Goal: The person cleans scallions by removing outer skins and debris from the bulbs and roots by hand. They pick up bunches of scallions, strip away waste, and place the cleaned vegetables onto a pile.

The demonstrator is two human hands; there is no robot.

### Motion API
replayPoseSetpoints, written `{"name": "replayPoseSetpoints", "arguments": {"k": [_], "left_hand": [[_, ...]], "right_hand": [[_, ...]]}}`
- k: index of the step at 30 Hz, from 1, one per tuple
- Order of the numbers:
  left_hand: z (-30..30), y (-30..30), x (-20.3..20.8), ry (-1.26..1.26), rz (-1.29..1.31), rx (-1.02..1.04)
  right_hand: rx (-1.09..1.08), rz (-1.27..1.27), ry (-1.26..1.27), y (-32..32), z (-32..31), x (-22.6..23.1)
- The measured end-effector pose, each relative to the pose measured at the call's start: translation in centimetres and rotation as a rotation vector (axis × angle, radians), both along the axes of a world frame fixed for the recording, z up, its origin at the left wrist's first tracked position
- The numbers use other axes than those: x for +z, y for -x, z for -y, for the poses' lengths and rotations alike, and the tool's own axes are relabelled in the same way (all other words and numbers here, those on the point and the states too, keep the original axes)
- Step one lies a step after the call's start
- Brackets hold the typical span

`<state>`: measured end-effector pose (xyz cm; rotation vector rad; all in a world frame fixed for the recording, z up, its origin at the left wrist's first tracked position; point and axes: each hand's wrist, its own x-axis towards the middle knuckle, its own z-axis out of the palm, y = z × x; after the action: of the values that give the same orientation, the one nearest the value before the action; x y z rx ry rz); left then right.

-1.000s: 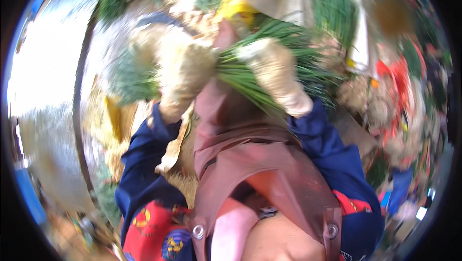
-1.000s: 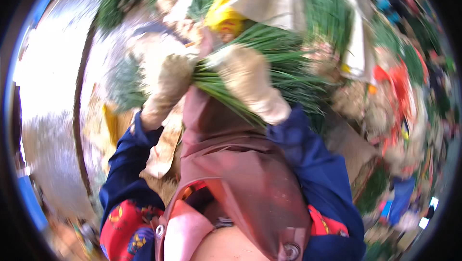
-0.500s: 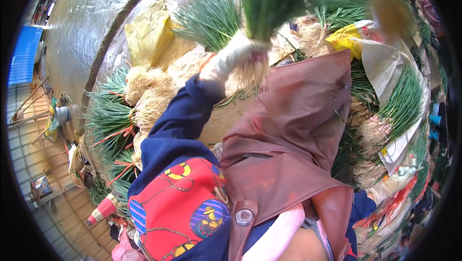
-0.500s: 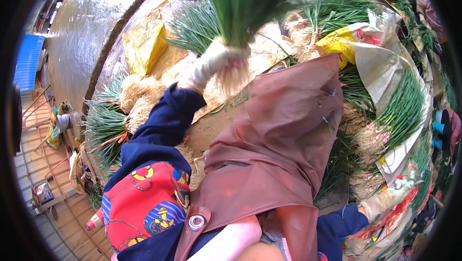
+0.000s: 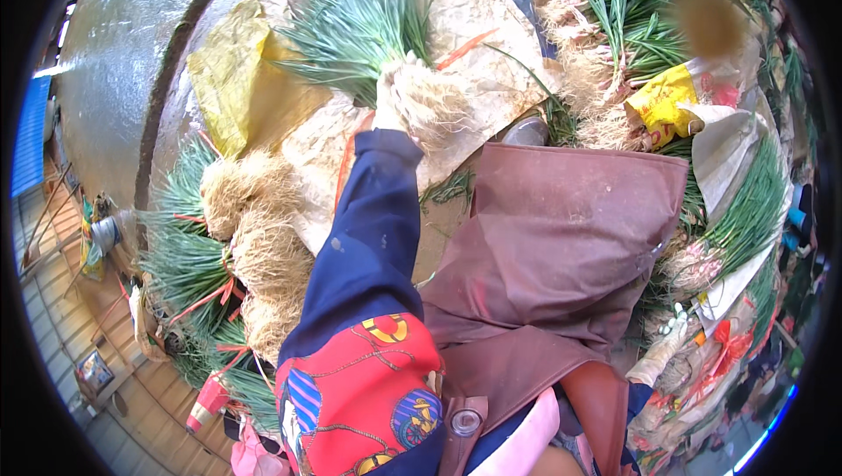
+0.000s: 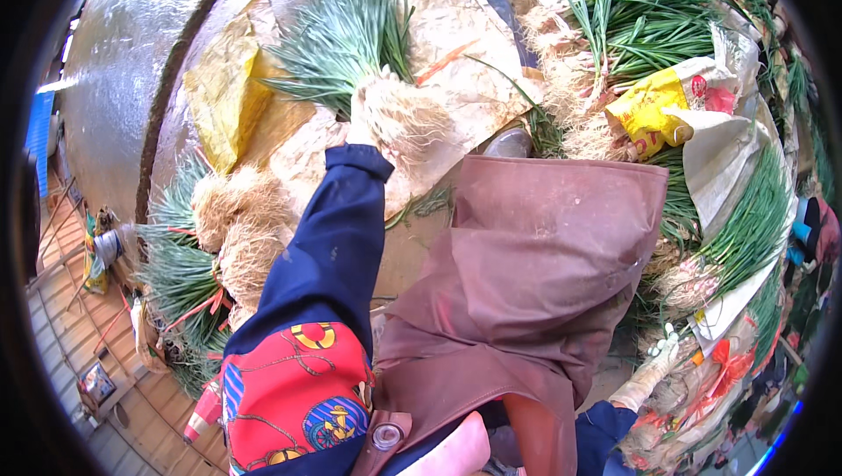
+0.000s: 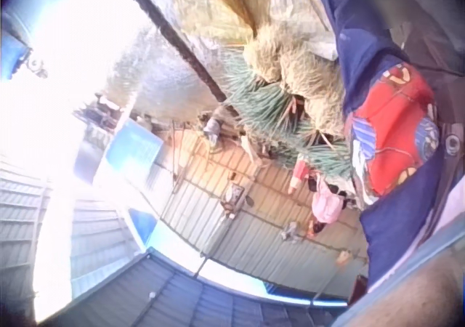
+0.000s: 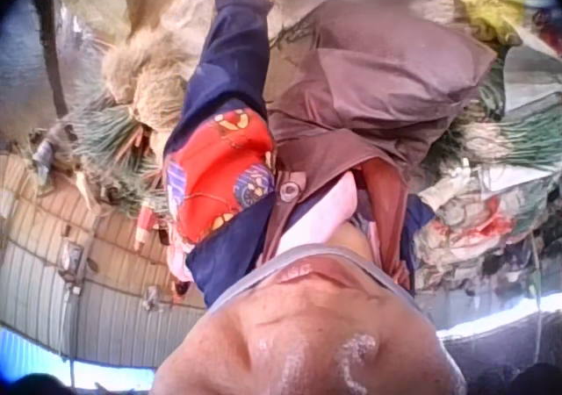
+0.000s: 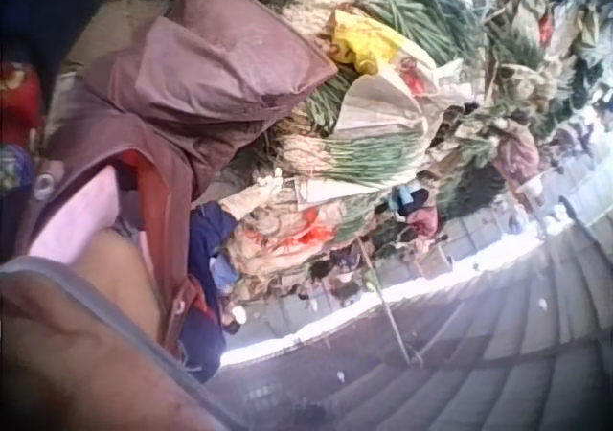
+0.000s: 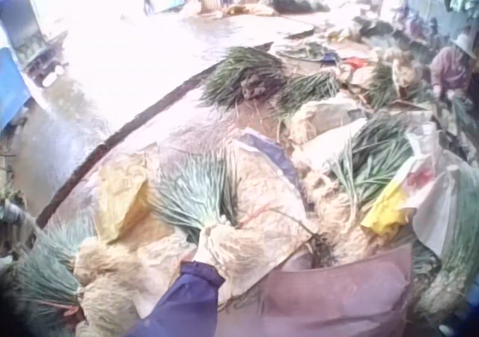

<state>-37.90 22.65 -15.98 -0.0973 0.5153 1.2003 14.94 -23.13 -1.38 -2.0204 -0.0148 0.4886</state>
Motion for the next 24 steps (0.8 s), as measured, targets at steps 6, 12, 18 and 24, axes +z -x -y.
{"name": "replayPoseSetpoints", "arguments": {"k": [6,12,18,24], "left_hand": [[2.4,-1.2,-2.5,0.146,0.068,0.056],[1.7,0.7,-4.3,0.045,-0.414,-0.044],[5.1,0.3,-6.6,0.24,-1.661,0.195],[7.3,0.3,-6.3,0.208,-1.694,0.11]], "right_hand": [[0.034,0.03,0.092,1.8,-1.4,0.0],[0.096,0.012,0.202,1.8,-2.6,-1.7],[0.197,-0.029,0.18,1.8,-1.5,-2.7],[0.281,-0.038,0.267,3.5,-1.2,-3.7]]}}
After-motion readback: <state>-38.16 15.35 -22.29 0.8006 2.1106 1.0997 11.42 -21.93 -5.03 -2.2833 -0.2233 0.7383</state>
